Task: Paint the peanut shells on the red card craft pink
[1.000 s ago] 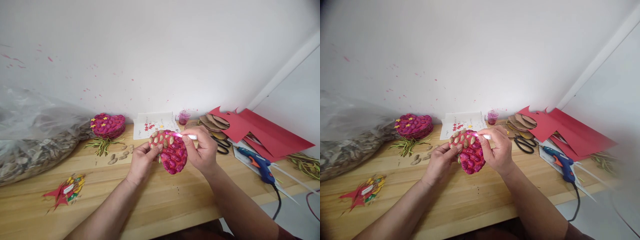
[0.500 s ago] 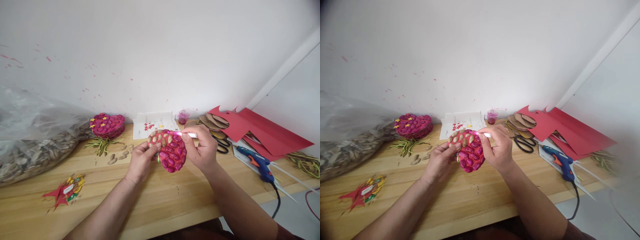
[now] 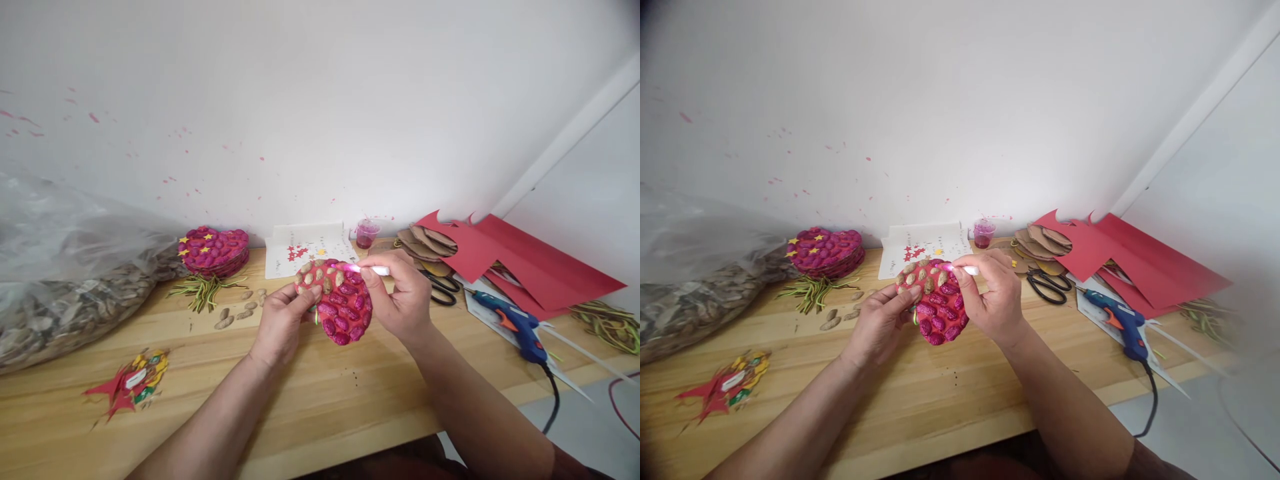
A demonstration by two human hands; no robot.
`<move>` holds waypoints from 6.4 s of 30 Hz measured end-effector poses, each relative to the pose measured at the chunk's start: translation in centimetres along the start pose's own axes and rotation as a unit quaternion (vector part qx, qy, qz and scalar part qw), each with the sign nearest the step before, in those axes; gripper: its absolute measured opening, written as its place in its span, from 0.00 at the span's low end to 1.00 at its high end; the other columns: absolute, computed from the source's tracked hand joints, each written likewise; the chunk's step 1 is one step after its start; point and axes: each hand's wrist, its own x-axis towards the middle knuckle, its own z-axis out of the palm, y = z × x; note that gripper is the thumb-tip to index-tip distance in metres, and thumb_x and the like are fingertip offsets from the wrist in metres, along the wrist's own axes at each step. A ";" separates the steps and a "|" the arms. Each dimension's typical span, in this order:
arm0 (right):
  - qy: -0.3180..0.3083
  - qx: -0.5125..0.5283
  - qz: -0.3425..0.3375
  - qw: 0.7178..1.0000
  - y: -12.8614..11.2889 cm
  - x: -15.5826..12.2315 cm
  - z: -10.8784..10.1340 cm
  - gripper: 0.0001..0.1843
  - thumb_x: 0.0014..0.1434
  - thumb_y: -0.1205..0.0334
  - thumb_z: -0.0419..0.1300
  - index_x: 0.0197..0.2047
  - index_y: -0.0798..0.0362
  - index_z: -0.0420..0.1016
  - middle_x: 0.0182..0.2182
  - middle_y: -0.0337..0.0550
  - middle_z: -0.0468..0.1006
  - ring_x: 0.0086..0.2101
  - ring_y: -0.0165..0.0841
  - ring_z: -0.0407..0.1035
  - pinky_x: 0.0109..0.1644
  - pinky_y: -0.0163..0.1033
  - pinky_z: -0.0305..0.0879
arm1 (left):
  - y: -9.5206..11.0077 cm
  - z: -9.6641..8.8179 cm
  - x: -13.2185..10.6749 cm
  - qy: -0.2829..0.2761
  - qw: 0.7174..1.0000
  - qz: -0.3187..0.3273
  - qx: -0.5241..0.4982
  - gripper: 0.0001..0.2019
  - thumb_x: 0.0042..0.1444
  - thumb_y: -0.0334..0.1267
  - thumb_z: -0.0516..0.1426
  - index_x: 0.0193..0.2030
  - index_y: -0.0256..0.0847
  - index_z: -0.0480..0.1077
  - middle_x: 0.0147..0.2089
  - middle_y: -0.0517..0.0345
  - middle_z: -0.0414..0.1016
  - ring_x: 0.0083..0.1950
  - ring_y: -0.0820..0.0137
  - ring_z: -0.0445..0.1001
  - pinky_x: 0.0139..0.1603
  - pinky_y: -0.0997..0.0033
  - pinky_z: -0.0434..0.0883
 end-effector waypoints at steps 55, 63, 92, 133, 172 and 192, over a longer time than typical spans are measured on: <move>-0.188 -0.296 0.333 0.875 13.3 9.2 3.7 0.13 0.62 0.52 0.63 0.33 0.51 0.85 0.39 0.54 0.85 0.52 0.51 0.71 0.53 0.51 0.63 | -1.4 -1.2 1.1 -0.021 0.988 0.073 0.137 0.21 0.46 0.55 0.74 0.30 0.36 0.80 0.26 0.58 0.75 0.26 0.74 0.64 0.27 0.74 0.61; -0.178 -0.304 0.327 0.877 13.2 9.9 3.2 0.18 0.67 0.49 0.57 0.44 0.49 0.85 0.44 0.51 0.86 0.52 0.47 0.71 0.55 0.49 0.62 | -1.3 -1.2 1.1 -0.019 0.988 0.074 0.133 0.21 0.47 0.55 0.74 0.31 0.36 0.80 0.27 0.58 0.76 0.26 0.74 0.63 0.28 0.74 0.61; 0.082 0.088 0.128 0.984 -2.5 1.3 -0.4 0.09 0.71 0.54 0.60 0.46 0.48 0.79 0.36 0.42 0.81 0.35 0.34 0.75 0.39 0.41 0.71 | -0.8 -0.5 0.2 -0.023 0.970 0.175 0.165 0.15 0.49 0.50 0.72 0.30 0.39 0.81 0.29 0.57 0.76 0.32 0.69 0.68 0.37 0.70 0.70; 0.024 0.041 -0.059 0.997 -1.7 -0.2 -0.4 0.12 0.65 0.74 0.62 0.48 0.50 0.77 0.37 0.40 0.82 0.39 0.33 0.71 0.45 0.43 0.70 | -2.1 -1.5 0.6 -0.034 0.928 0.248 0.275 0.12 0.60 0.46 0.67 0.32 0.39 0.80 0.34 0.55 0.73 0.34 0.68 0.69 0.34 0.71 0.72; 0.025 0.013 -0.090 0.996 -2.0 0.0 -0.7 0.12 0.64 0.73 0.63 0.48 0.48 0.77 0.34 0.39 0.82 0.37 0.36 0.73 0.44 0.44 0.73 | -1.3 -1.2 0.1 -0.019 0.875 0.337 0.347 0.16 0.61 0.40 0.65 0.24 0.40 0.71 0.27 0.61 0.64 0.28 0.72 0.65 0.27 0.75 0.67; 0.034 -0.007 -0.093 0.995 -2.2 0.2 -0.9 0.11 0.64 0.72 0.63 0.47 0.48 0.77 0.33 0.39 0.83 0.36 0.35 0.73 0.43 0.44 0.73 | -1.4 -1.4 0.2 -0.026 0.880 0.328 0.344 0.13 0.61 0.41 0.65 0.26 0.40 0.76 0.28 0.59 0.67 0.30 0.70 0.68 0.28 0.74 0.69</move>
